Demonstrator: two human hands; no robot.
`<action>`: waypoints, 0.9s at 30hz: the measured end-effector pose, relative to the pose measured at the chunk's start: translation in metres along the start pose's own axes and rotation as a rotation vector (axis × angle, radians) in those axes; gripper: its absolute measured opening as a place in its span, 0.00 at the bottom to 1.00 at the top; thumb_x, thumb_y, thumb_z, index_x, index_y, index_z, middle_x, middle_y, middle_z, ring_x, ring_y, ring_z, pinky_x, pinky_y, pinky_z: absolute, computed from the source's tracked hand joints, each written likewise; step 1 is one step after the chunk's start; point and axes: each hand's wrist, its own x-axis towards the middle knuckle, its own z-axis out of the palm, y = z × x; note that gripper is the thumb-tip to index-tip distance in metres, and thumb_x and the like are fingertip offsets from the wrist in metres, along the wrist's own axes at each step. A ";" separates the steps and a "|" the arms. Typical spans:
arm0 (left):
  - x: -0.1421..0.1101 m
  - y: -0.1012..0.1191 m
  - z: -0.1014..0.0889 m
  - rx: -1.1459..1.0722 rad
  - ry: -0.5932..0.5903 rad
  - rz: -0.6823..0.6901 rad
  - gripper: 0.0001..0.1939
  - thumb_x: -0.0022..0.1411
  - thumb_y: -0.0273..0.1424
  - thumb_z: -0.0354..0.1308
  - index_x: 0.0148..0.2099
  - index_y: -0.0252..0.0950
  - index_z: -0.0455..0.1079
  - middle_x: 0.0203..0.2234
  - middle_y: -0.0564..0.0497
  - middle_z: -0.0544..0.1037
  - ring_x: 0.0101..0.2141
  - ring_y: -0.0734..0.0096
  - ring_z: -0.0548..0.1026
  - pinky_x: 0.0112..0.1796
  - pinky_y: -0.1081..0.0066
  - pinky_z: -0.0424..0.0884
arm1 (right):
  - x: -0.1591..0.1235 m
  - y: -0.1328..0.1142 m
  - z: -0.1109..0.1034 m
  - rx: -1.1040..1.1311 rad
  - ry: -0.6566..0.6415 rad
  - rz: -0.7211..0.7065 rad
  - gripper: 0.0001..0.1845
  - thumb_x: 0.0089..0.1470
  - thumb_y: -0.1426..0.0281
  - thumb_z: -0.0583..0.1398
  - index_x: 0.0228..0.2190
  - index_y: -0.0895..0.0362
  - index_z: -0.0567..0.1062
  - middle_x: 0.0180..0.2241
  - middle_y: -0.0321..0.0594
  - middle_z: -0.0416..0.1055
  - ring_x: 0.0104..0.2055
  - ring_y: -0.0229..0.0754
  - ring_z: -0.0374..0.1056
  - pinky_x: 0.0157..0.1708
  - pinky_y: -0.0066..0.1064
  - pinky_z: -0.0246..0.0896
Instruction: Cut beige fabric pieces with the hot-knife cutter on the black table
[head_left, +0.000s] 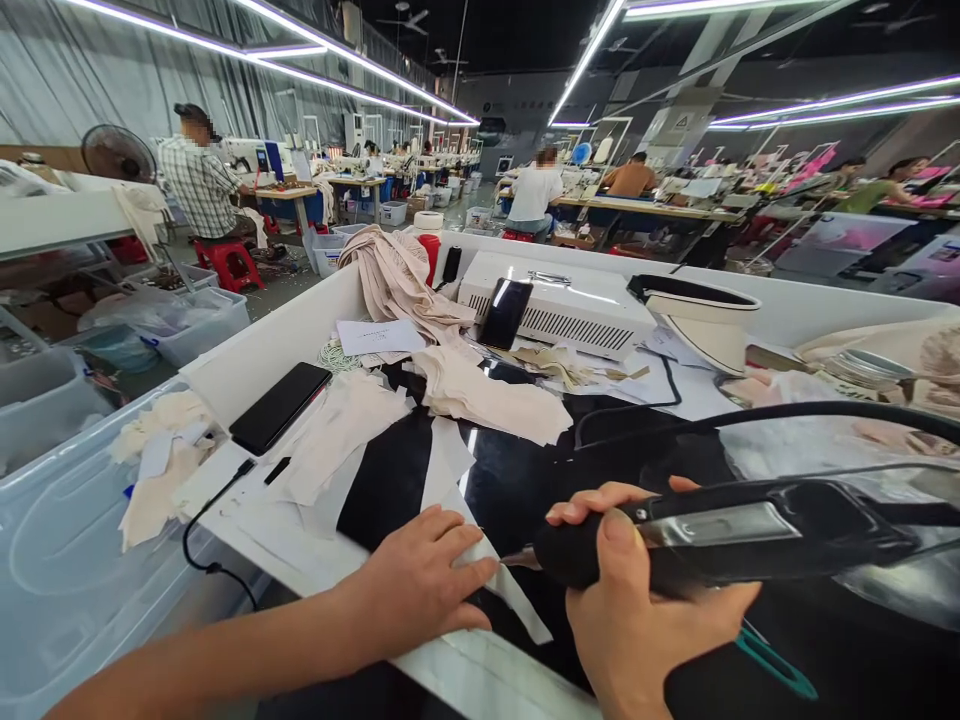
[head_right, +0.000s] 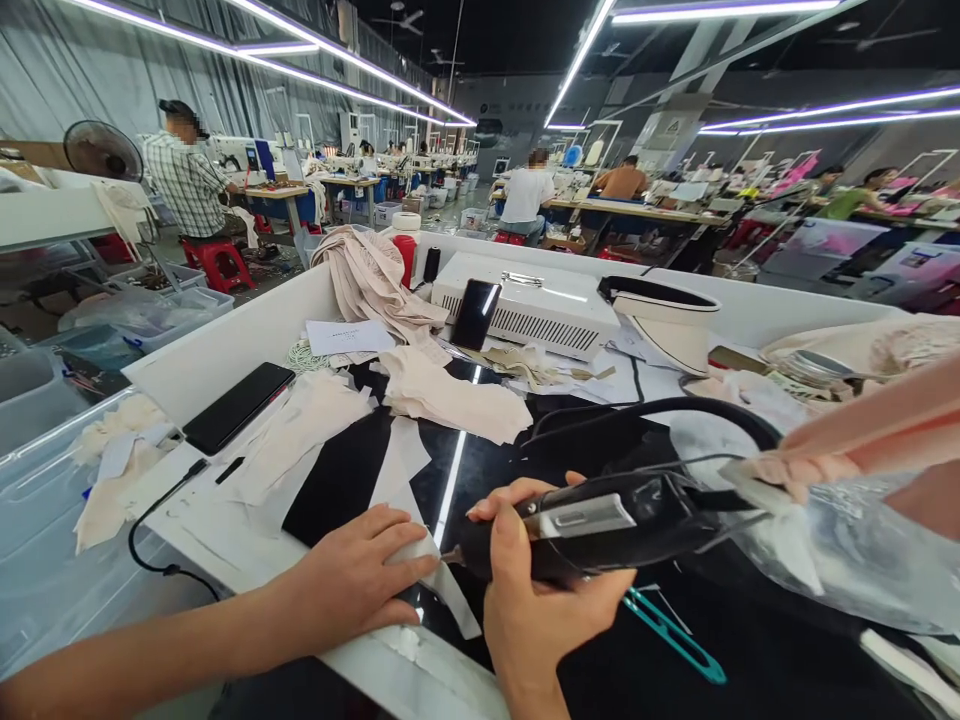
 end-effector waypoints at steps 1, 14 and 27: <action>0.000 0.000 0.001 0.003 0.003 0.005 0.30 0.62 0.47 0.74 0.57 0.35 0.72 0.53 0.44 0.78 0.53 0.53 0.76 0.58 0.56 0.74 | 0.001 0.000 0.001 0.006 -0.006 0.009 0.28 0.49 0.66 0.75 0.48 0.50 0.70 0.29 0.27 0.76 0.24 0.38 0.72 0.26 0.35 0.74; 0.000 -0.003 0.008 -0.027 0.037 0.019 0.26 0.66 0.46 0.71 0.55 0.33 0.72 0.52 0.44 0.78 0.51 0.54 0.77 0.57 0.55 0.74 | 0.008 0.002 0.017 0.059 -0.046 0.007 0.26 0.49 0.68 0.74 0.47 0.50 0.70 0.27 0.26 0.75 0.22 0.37 0.71 0.23 0.33 0.73; -0.005 -0.001 0.006 -0.121 -0.004 -0.050 0.29 0.62 0.44 0.74 0.58 0.36 0.72 0.55 0.40 0.76 0.54 0.49 0.76 0.58 0.50 0.74 | 0.012 0.004 0.024 0.146 -0.078 -0.035 0.25 0.49 0.68 0.73 0.46 0.50 0.71 0.26 0.27 0.76 0.21 0.37 0.70 0.21 0.31 0.73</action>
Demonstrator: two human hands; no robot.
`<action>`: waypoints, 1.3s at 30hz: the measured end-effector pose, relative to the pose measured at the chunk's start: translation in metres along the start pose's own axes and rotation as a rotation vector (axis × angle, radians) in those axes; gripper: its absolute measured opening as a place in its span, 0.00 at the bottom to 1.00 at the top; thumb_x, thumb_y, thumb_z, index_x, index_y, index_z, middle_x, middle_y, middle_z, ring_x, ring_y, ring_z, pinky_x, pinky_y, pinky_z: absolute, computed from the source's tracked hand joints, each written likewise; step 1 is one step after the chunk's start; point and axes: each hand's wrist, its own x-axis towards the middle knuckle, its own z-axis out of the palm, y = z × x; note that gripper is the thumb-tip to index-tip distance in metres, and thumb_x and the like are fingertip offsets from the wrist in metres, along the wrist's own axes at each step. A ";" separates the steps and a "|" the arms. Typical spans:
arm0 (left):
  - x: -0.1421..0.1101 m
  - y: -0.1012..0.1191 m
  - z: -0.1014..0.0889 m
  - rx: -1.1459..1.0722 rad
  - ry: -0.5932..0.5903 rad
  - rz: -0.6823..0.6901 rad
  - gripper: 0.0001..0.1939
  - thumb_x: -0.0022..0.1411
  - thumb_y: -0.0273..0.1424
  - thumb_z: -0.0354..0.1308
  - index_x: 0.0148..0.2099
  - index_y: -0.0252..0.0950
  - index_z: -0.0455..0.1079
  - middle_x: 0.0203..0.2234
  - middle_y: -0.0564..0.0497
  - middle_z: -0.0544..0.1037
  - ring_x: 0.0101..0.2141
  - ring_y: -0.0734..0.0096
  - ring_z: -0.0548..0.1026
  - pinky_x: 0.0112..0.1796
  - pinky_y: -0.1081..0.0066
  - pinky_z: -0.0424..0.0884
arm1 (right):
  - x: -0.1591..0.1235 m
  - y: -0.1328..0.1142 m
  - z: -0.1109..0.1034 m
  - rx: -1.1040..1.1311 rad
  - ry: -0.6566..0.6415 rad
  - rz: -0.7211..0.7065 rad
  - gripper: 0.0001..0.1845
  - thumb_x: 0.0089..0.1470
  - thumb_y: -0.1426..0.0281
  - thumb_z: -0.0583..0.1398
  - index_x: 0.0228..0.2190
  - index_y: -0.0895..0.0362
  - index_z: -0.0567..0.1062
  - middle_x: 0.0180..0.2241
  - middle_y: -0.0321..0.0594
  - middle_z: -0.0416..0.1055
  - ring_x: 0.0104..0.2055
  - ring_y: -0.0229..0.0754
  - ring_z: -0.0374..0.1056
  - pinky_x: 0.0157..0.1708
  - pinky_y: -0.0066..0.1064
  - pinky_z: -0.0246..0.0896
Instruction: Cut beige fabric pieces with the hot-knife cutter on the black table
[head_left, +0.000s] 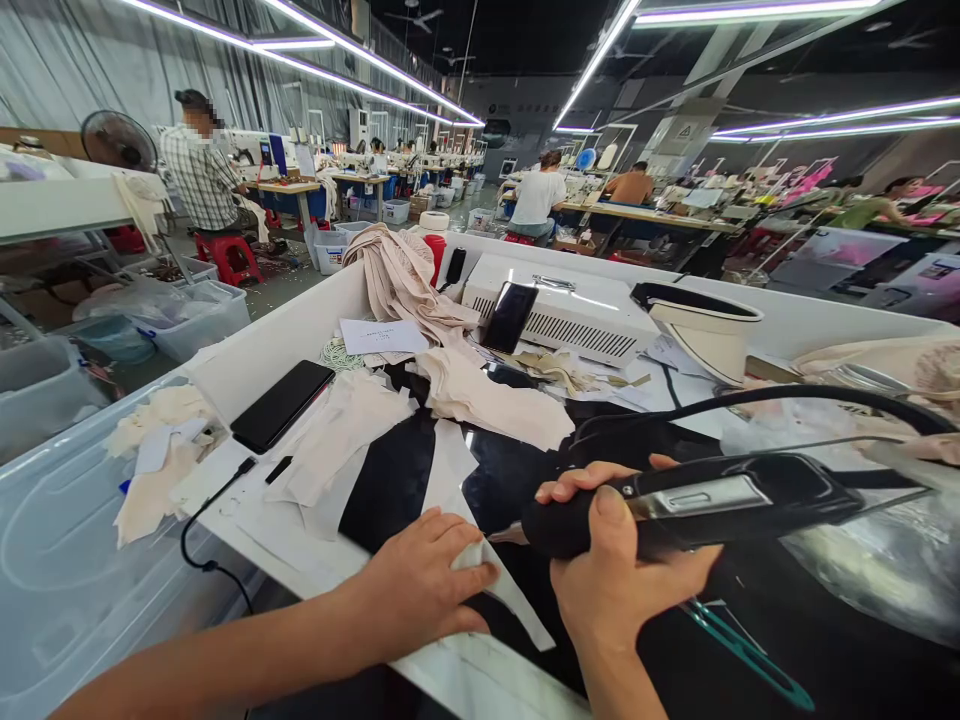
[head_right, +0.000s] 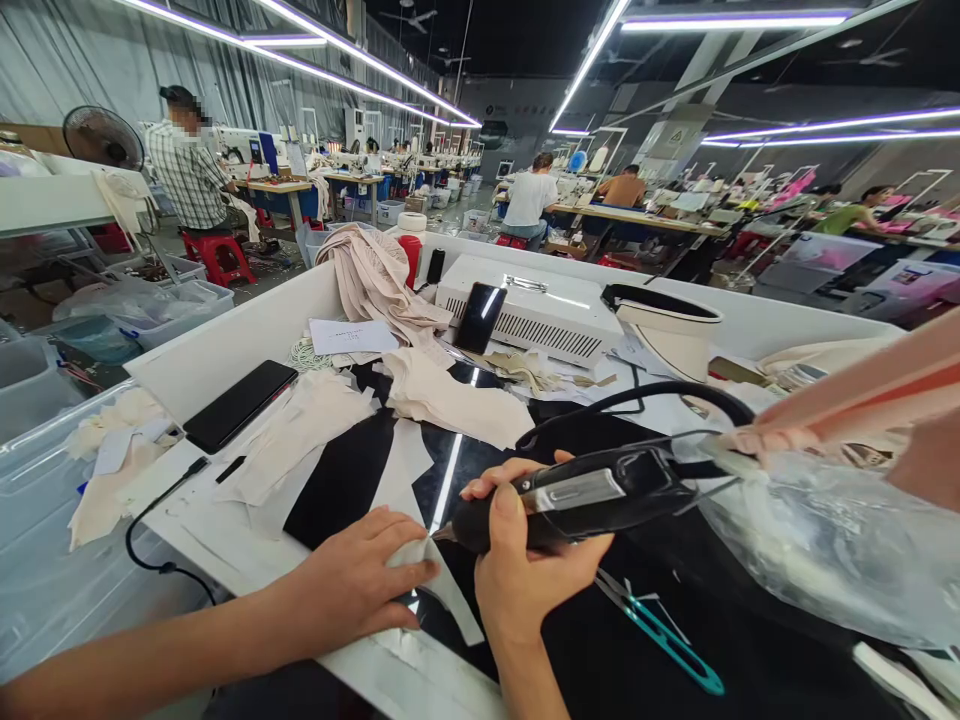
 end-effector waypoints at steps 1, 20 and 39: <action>0.000 0.000 0.000 -0.002 -0.013 -0.003 0.29 0.62 0.44 0.74 0.58 0.36 0.72 0.55 0.40 0.76 0.54 0.49 0.76 0.58 0.50 0.74 | -0.001 0.001 0.000 -0.005 -0.002 0.005 0.25 0.49 0.68 0.74 0.46 0.50 0.71 0.26 0.27 0.76 0.21 0.37 0.70 0.22 0.32 0.73; 0.006 -0.030 -0.029 0.089 -0.129 0.036 0.17 0.72 0.16 0.56 0.58 0.35 0.73 0.56 0.45 0.79 0.54 0.62 0.76 0.56 0.64 0.75 | 0.004 -0.034 -0.008 -0.038 0.007 0.031 0.25 0.45 0.68 0.75 0.44 0.51 0.73 0.25 0.28 0.76 0.20 0.39 0.69 0.19 0.32 0.70; 0.019 0.017 -0.021 0.296 -0.236 -0.196 0.11 0.73 0.33 0.65 0.54 0.35 0.73 0.43 0.47 0.78 0.41 0.58 0.78 0.39 0.62 0.76 | -0.019 -0.038 -0.038 -0.043 0.019 -0.015 0.25 0.47 0.64 0.74 0.45 0.50 0.74 0.26 0.28 0.75 0.20 0.39 0.69 0.19 0.32 0.70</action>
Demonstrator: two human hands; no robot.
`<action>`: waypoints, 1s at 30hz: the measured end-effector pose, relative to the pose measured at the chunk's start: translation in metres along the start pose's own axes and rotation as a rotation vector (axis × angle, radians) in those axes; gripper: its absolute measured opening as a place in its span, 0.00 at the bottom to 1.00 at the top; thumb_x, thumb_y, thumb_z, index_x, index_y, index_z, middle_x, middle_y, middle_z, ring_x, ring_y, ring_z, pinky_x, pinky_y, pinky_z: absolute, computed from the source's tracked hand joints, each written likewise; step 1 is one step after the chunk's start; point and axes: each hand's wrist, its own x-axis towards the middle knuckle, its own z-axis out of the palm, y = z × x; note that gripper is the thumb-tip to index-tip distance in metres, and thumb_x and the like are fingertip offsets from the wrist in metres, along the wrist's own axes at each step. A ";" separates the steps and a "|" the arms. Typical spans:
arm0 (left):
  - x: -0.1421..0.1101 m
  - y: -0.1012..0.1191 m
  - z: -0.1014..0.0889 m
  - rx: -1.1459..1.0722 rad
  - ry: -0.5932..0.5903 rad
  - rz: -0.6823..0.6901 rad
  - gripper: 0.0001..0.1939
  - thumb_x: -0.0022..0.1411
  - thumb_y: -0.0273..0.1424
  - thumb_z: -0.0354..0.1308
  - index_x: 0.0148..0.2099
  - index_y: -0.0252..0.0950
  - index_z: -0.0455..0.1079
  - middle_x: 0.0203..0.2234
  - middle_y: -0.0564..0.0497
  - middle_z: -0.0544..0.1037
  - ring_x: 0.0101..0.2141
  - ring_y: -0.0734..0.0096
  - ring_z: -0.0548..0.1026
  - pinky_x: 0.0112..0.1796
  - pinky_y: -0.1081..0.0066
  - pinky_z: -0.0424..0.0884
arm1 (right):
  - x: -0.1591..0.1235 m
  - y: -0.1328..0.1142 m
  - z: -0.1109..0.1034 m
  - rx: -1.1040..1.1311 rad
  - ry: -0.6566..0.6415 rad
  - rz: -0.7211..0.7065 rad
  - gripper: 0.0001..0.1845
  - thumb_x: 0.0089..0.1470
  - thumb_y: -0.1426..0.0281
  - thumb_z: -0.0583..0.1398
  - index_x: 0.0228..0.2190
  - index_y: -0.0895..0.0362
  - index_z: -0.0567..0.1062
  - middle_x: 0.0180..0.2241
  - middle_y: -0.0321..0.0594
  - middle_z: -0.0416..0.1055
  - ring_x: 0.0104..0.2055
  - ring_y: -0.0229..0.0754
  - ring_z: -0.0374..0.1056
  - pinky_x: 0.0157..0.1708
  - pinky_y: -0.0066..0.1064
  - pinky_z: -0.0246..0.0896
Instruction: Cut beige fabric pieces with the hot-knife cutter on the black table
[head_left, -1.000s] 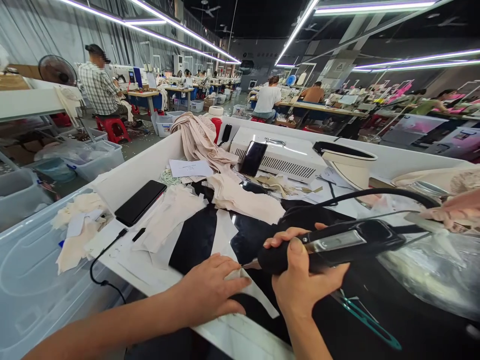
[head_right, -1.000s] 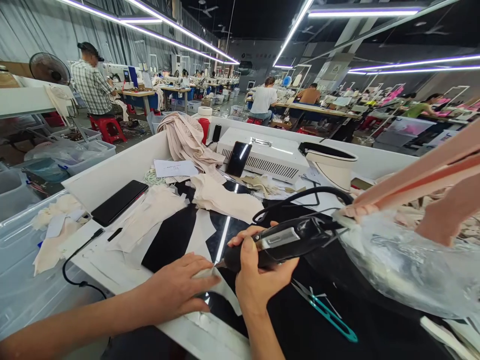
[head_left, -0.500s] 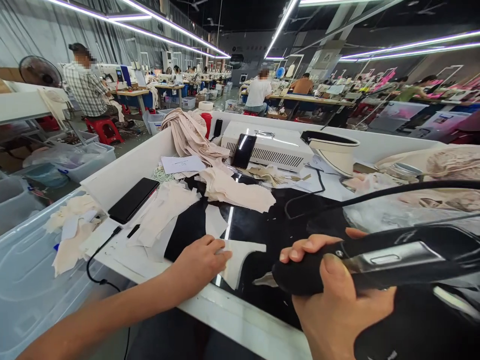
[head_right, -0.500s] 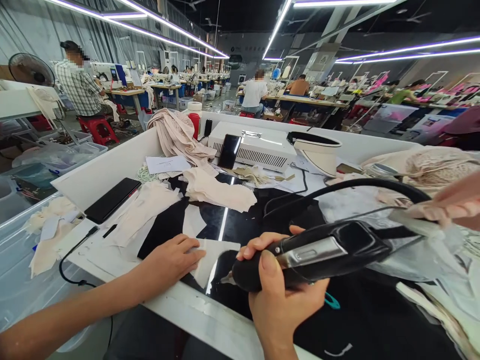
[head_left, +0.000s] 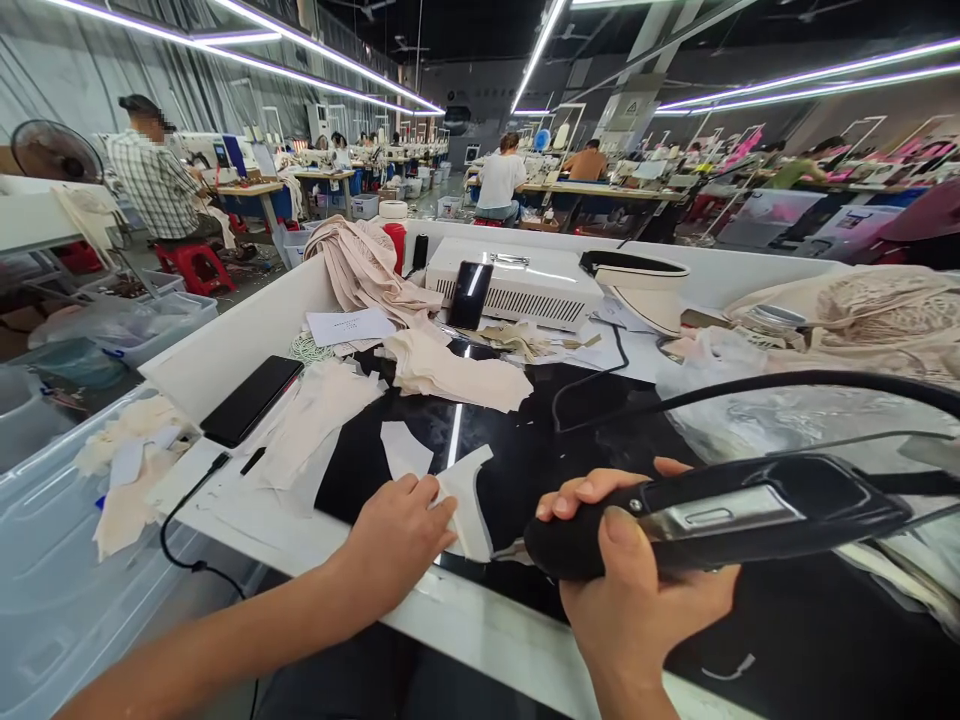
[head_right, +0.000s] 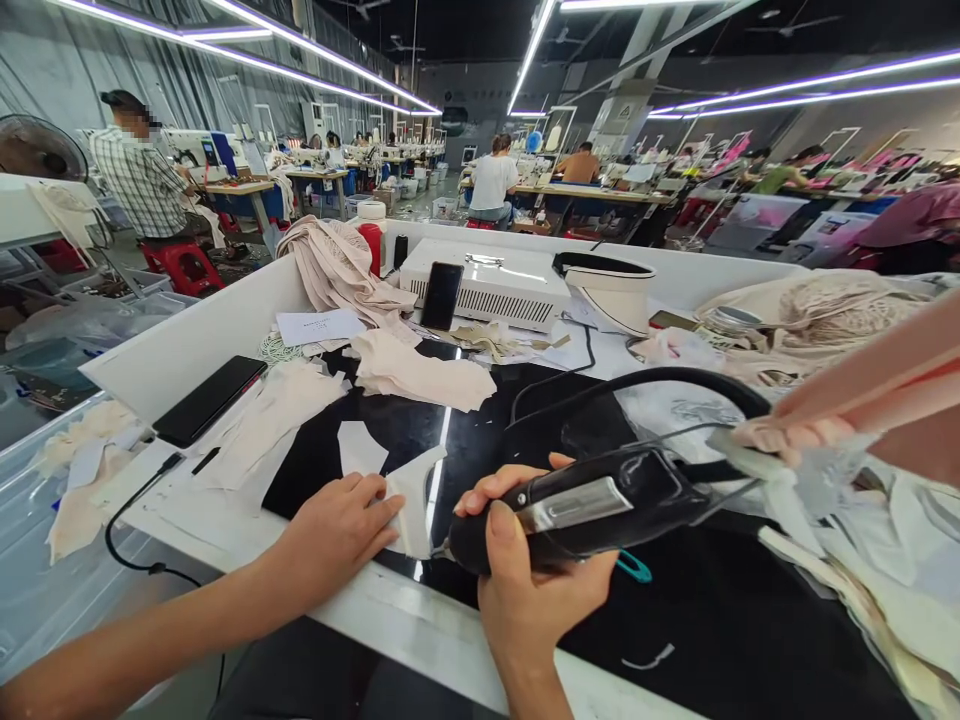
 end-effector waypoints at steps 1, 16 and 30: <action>0.000 0.000 0.000 0.003 0.004 0.003 0.11 0.73 0.33 0.64 0.54 0.35 0.73 0.43 0.47 0.78 0.41 0.59 0.78 0.38 0.62 0.76 | -0.001 0.001 0.000 0.004 -0.004 0.001 0.25 0.47 0.64 0.74 0.46 0.50 0.74 0.26 0.29 0.75 0.21 0.39 0.69 0.19 0.32 0.70; -0.009 0.009 0.011 0.094 0.212 -0.036 0.10 0.74 0.22 0.56 0.37 0.35 0.69 0.32 0.48 0.73 0.33 0.61 0.74 0.32 0.65 0.70 | -0.004 0.003 0.000 -0.006 -0.020 0.008 0.24 0.49 0.67 0.74 0.46 0.50 0.74 0.27 0.29 0.76 0.21 0.39 0.70 0.20 0.34 0.71; -0.001 0.005 0.013 -0.179 0.149 0.519 0.10 0.76 0.19 0.52 0.48 0.32 0.73 0.42 0.45 0.80 0.45 0.66 0.80 0.49 0.70 0.77 | -0.004 0.002 -0.001 -0.013 -0.032 0.003 0.24 0.50 0.64 0.74 0.46 0.50 0.74 0.27 0.29 0.76 0.21 0.39 0.70 0.20 0.34 0.71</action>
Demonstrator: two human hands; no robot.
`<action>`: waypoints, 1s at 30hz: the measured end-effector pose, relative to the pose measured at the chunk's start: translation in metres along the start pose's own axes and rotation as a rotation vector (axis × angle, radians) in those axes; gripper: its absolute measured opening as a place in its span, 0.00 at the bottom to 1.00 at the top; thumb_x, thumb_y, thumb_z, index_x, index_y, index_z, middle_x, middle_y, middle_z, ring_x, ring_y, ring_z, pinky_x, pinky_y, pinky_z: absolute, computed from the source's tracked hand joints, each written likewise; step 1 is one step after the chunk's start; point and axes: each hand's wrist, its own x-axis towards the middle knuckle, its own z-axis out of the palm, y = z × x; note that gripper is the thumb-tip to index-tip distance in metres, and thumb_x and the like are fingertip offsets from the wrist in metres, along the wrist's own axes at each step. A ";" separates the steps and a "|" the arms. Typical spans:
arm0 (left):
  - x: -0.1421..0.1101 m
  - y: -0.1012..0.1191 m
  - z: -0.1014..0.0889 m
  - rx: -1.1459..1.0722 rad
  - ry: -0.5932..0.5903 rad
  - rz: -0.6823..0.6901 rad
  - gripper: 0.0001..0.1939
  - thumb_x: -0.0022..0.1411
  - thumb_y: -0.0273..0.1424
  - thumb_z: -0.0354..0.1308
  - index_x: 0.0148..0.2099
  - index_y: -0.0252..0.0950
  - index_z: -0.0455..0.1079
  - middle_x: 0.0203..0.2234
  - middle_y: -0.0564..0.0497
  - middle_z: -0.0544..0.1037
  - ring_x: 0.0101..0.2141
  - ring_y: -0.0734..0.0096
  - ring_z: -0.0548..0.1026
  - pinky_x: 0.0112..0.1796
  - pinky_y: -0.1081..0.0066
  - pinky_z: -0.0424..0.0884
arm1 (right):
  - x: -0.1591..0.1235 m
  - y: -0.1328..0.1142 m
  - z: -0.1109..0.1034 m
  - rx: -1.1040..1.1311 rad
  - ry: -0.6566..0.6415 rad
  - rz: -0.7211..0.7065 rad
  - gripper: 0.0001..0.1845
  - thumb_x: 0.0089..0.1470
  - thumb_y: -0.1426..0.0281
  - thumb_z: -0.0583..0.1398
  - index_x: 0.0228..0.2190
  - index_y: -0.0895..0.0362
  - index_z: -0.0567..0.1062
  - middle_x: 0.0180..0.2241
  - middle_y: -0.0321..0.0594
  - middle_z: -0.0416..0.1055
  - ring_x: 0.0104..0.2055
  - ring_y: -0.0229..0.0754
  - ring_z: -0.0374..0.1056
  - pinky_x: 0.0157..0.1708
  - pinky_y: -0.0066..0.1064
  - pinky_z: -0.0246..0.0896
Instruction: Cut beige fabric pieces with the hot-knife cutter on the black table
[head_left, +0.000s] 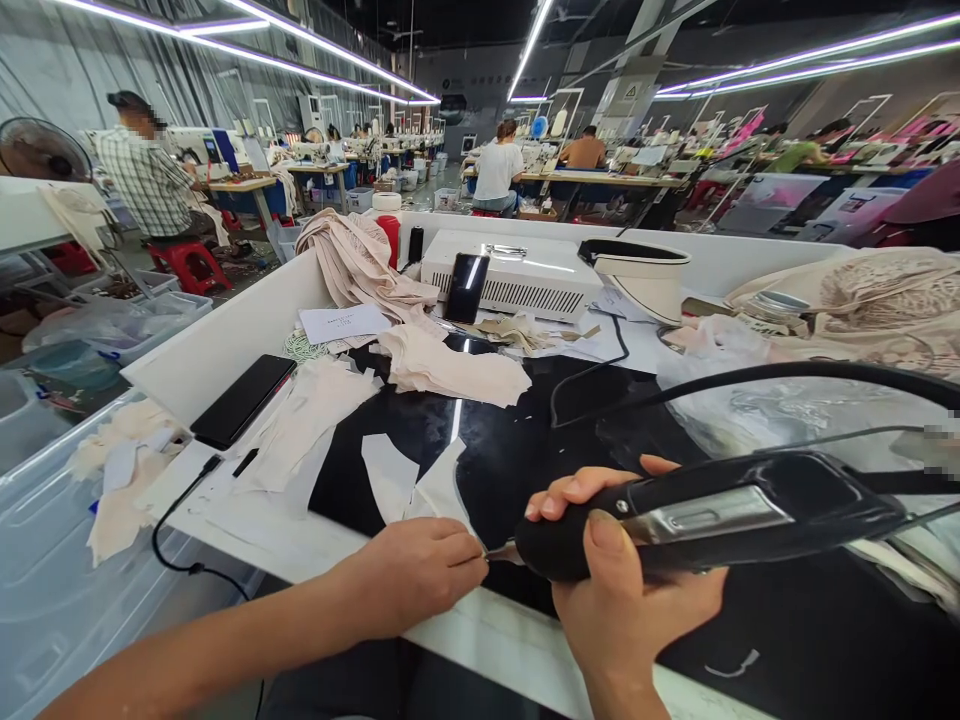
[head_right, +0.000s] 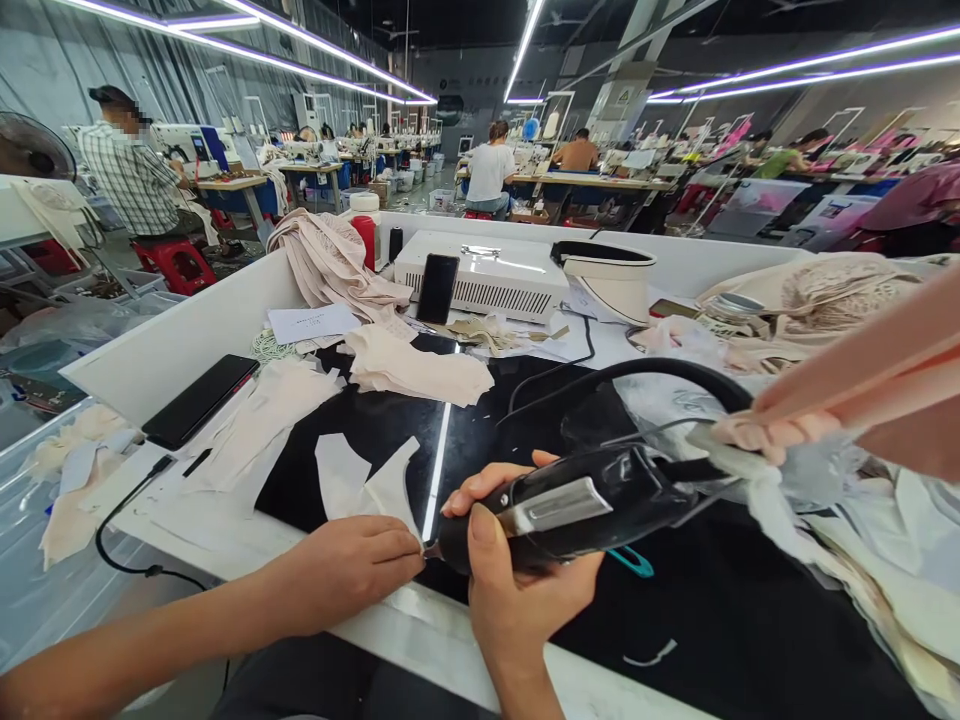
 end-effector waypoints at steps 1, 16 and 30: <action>-0.001 -0.002 0.001 -0.008 0.009 -0.001 0.10 0.77 0.19 0.51 0.49 0.32 0.73 0.43 0.45 0.80 0.46 0.67 0.80 0.50 0.70 0.77 | 0.000 0.000 0.000 0.003 0.001 -0.002 0.24 0.50 0.64 0.74 0.46 0.50 0.74 0.27 0.29 0.76 0.21 0.39 0.70 0.20 0.34 0.71; -0.005 -0.009 -0.002 0.135 0.208 -0.033 0.08 0.78 0.25 0.54 0.46 0.31 0.75 0.44 0.46 0.80 0.47 0.63 0.78 0.54 0.65 0.76 | 0.002 0.000 0.001 0.012 -0.014 -0.020 0.23 0.50 0.66 0.74 0.46 0.52 0.75 0.26 0.30 0.75 0.20 0.39 0.70 0.19 0.33 0.70; -0.011 -0.010 -0.002 0.062 0.160 -0.066 0.11 0.79 0.24 0.51 0.56 0.33 0.73 0.45 0.44 0.79 0.44 0.65 0.78 0.51 0.66 0.77 | 0.003 -0.002 0.002 -0.016 -0.008 -0.010 0.24 0.48 0.65 0.75 0.45 0.52 0.74 0.26 0.30 0.76 0.21 0.40 0.70 0.18 0.33 0.70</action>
